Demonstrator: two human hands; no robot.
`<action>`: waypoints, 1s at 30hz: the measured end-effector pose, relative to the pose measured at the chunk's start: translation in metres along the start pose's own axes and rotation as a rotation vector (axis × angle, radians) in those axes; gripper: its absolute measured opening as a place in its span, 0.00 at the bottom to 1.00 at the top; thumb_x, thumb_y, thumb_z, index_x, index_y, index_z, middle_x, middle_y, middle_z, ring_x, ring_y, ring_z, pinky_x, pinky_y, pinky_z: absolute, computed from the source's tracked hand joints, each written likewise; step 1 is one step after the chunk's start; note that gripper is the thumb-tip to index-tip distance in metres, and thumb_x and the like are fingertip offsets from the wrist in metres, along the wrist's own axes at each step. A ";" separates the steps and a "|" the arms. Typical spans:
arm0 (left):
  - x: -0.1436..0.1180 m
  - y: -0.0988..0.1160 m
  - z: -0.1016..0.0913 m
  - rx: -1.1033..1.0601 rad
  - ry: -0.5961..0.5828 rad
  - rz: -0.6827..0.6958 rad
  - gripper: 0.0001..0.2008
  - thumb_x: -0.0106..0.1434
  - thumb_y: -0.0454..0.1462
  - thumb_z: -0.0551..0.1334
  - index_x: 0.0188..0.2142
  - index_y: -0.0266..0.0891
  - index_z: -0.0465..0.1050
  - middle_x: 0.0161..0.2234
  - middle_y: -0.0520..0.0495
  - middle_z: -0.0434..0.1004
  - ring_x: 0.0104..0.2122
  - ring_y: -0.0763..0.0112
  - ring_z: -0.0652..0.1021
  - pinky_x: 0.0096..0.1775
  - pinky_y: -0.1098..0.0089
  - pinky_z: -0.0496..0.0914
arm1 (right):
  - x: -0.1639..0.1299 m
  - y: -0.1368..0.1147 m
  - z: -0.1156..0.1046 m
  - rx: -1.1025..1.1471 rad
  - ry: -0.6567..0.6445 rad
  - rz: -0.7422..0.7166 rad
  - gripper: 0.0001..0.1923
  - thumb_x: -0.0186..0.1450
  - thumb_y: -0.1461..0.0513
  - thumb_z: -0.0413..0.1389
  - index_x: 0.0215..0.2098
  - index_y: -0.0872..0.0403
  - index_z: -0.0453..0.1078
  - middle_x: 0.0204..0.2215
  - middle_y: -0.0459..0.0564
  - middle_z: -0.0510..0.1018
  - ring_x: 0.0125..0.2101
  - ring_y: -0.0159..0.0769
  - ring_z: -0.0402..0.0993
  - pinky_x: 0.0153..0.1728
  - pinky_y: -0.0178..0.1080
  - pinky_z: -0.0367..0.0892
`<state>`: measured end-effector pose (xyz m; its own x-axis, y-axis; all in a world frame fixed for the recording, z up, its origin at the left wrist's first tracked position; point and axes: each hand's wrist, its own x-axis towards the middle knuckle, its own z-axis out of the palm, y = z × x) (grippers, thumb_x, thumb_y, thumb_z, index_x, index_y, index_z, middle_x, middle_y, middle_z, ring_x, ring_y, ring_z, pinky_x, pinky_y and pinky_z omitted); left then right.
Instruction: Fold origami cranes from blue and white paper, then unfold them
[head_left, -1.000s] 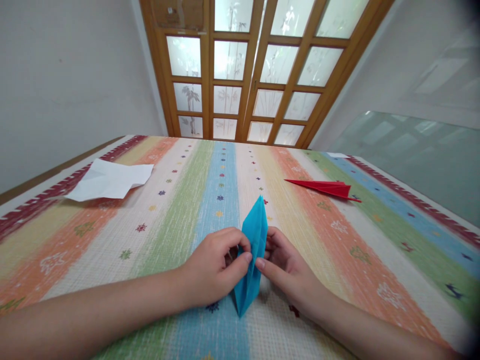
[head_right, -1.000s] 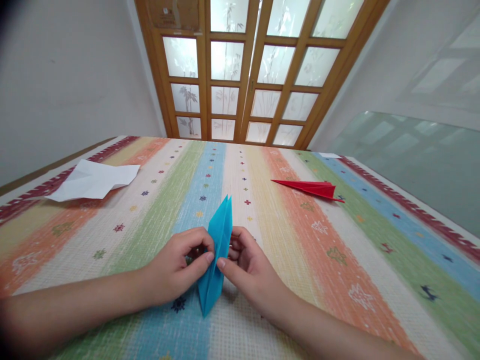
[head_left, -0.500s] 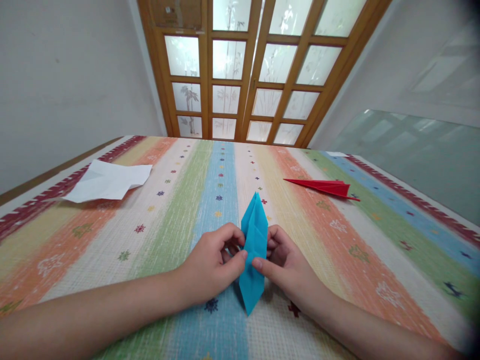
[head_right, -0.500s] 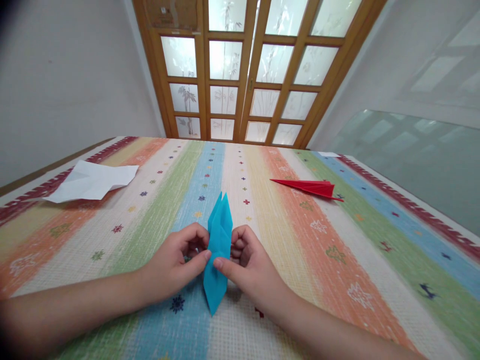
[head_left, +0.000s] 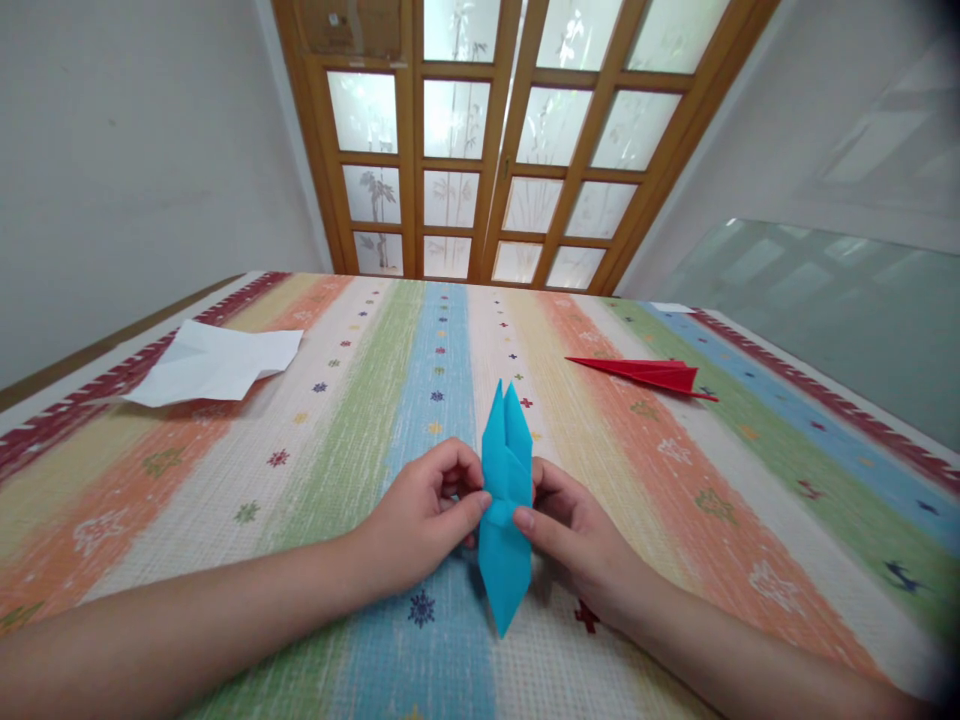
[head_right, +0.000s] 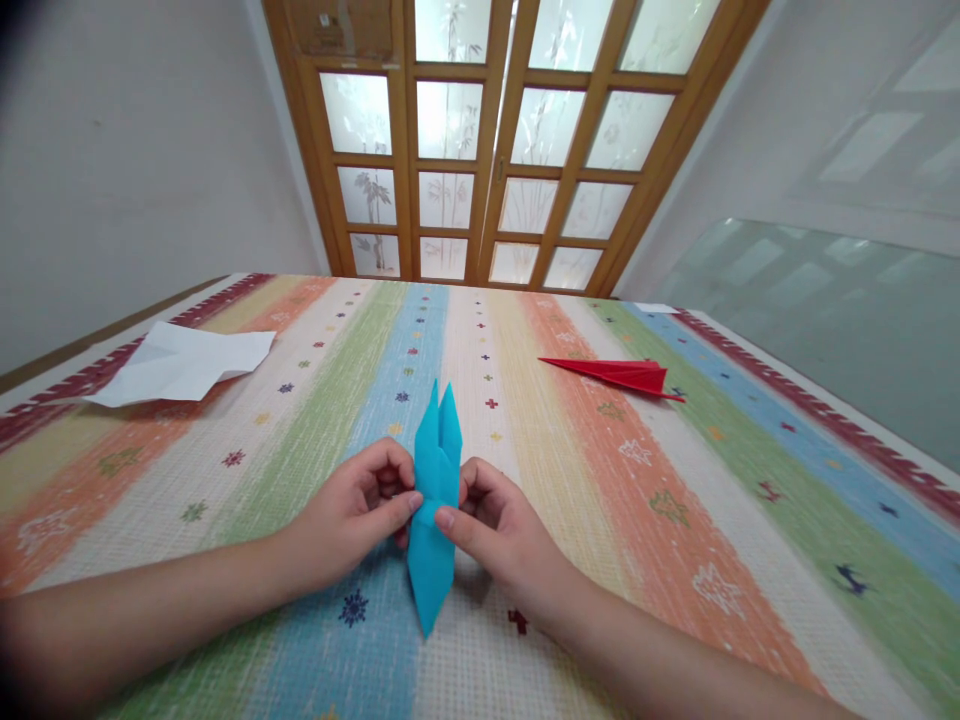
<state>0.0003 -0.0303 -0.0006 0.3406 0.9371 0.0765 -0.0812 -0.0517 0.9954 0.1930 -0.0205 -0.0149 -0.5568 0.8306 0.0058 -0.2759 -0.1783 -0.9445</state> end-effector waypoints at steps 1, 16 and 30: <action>0.000 0.000 0.000 -0.004 -0.002 -0.001 0.08 0.65 0.38 0.62 0.36 0.40 0.62 0.28 0.55 0.66 0.25 0.76 0.70 0.27 0.73 0.68 | 0.000 0.000 -0.001 0.002 -0.005 0.008 0.13 0.65 0.55 0.64 0.35 0.51 0.64 0.32 0.46 0.77 0.32 0.35 0.76 0.36 0.40 0.72; -0.001 -0.006 -0.002 0.090 0.065 0.050 0.05 0.65 0.35 0.62 0.39 0.40 0.65 0.33 0.52 0.69 0.29 0.75 0.71 0.31 0.73 0.67 | 0.004 0.002 -0.002 0.017 0.094 -0.017 0.18 0.61 0.55 0.67 0.38 0.50 0.63 0.33 0.44 0.75 0.30 0.30 0.72 0.30 0.33 0.66; -0.004 -0.006 0.002 0.092 0.053 0.040 0.06 0.65 0.35 0.62 0.38 0.39 0.65 0.33 0.52 0.69 0.30 0.74 0.70 0.32 0.72 0.66 | 0.000 0.001 -0.004 -0.151 -0.006 -0.022 0.16 0.65 0.50 0.61 0.32 0.52 0.64 0.28 0.44 0.70 0.31 0.33 0.67 0.33 0.36 0.64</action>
<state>0.0015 -0.0347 -0.0073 0.2888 0.9504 0.1154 -0.0070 -0.1184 0.9929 0.1960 -0.0185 -0.0170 -0.5567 0.8303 0.0282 -0.1675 -0.0789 -0.9827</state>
